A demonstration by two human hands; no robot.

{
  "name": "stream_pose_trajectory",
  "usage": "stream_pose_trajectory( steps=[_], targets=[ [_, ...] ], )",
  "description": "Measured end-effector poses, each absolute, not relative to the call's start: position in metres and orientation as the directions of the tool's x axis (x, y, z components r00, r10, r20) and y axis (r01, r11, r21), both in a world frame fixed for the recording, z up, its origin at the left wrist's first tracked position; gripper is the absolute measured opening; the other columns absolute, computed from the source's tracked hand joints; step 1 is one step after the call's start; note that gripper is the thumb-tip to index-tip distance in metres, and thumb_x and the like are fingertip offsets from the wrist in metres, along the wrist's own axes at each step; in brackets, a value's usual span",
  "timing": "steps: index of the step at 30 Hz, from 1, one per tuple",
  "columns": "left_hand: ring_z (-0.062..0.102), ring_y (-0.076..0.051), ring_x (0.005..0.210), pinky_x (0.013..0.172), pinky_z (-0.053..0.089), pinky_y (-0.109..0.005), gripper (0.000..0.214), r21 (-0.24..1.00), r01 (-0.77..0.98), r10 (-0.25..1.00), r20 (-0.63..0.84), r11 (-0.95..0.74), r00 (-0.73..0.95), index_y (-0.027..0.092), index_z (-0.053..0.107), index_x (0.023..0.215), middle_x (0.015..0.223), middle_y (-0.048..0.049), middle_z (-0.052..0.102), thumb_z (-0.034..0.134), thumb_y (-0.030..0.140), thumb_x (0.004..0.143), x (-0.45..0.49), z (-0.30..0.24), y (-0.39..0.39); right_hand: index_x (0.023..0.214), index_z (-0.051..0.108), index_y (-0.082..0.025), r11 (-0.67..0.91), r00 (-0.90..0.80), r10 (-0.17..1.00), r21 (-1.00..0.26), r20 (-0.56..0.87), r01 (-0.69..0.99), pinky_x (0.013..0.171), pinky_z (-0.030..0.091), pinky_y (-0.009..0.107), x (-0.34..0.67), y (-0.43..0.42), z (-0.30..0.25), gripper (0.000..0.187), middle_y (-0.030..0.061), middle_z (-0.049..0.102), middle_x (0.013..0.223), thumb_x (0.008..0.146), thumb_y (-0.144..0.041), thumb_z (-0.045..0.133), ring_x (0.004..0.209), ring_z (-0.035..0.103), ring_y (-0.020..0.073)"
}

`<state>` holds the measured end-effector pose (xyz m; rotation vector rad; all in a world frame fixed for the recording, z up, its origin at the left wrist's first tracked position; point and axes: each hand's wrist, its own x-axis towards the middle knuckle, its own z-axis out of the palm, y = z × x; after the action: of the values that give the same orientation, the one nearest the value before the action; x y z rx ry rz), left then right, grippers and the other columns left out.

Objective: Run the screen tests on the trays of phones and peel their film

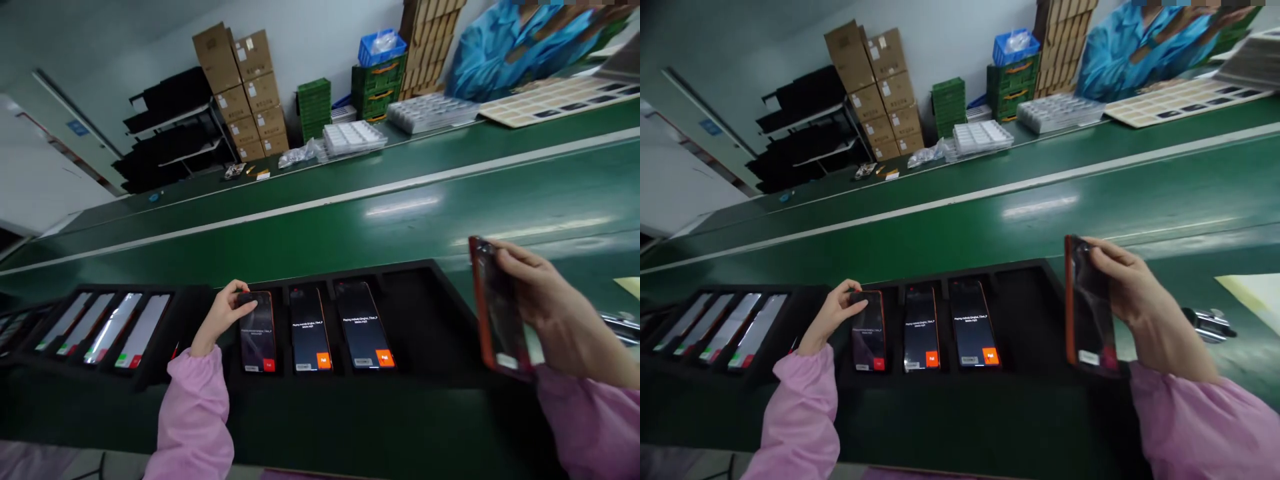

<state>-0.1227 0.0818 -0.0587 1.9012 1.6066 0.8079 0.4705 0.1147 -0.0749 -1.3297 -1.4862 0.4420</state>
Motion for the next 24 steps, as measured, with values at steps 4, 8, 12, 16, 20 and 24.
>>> stream_pose_trajectory(
  steps=[4,8,12,16,20,24],
  targets=[
    [0.071,-0.019,0.092,0.083,0.062,-0.038,0.042,0.692,0.701,0.984,0.086,-0.171,0.154,0.016,0.067,0.118,0.106,-0.006,0.072,0.07,0.053,0.099,-0.12,-0.061,0.084,0.118,0.08,-0.017,0.331,-0.095,0.941,-0.824,0.325,0.46,0.064,0.053,0.036,0.452,0.128,-0.083,0.063,0.0143,0.078,0.09,0.097,-0.074,0.062,0.072,0.074,0.021],
    [0.065,-0.024,0.114,0.103,0.056,-0.049,0.036,0.528,0.83,0.983,0.111,-0.182,0.145,0.017,0.07,0.11,0.121,-0.0085,0.068,0.074,0.05,0.096,-0.116,-0.061,0.094,0.105,0.084,-0.024,0.392,-0.251,0.92,-0.735,0.303,0.554,0.069,0.055,0.036,0.438,0.138,-0.087,0.063,0.0104,0.077,0.091,0.086,-0.082,0.069,0.079,0.07,0.0221],
    [0.058,-0.028,0.123,0.111,0.048,-0.055,0.033,0.386,0.906,0.982,0.13,-0.176,0.135,0.018,0.071,0.109,0.123,-0.0088,0.066,0.076,0.047,0.094,-0.096,-0.056,0.095,0.097,0.085,-0.027,0.385,-0.193,0.911,-0.584,0.364,0.714,0.084,0.053,0.055,0.42,0.133,-0.082,0.07,0.0159,0.07,0.102,0.08,-0.091,0.064,0.099,0.062,0.0341],
    [0.056,-0.028,0.128,0.116,0.044,-0.056,0.029,0.377,0.895,0.97,0.13,-0.24,0.205,0.02,0.071,0.111,0.129,-0.0089,0.065,0.069,0.046,0.099,-0.048,-0.057,0.094,0.097,0.084,-0.032,0.408,-0.271,0.907,-0.506,0.323,0.76,0.1,0.044,0.065,0.375,0.126,-0.08,0.055,0.0152,0.069,0.12,0.092,-0.08,0.058,0.119,0.054,0.0392],
    [0.053,-0.03,0.135,0.119,0.041,-0.058,0.032,0.467,0.846,0.966,0.124,-0.258,0.226,0.018,0.07,0.11,0.137,-0.01,0.063,0.071,0.048,0.098,-0.005,-0.064,0.097,0.091,0.079,-0.024,0.389,-0.312,0.921,-0.537,0.233,0.748,0.112,0.04,0.066,0.329,0.128,-0.09,0.05,0.0136,0.063,0.142,0.087,-0.073,0.072,0.137,0.047,0.0399],
    [0.058,-0.029,0.128,0.112,0.049,-0.055,0.037,0.64,0.732,0.972,0.132,-0.234,0.195,0.017,0.069,0.105,0.13,-0.01,0.065,0.078,0.051,0.092,0.002,-0.063,0.095,0.103,0.07,-0.018,0.315,-0.305,0.942,-0.693,0.142,0.649,0.104,0.053,0.052,0.322,0.131,-0.085,0.052,0.0122,0.068,0.127,0.091,-0.069,0.071,0.12,0.062,0.0272]
  ],
)
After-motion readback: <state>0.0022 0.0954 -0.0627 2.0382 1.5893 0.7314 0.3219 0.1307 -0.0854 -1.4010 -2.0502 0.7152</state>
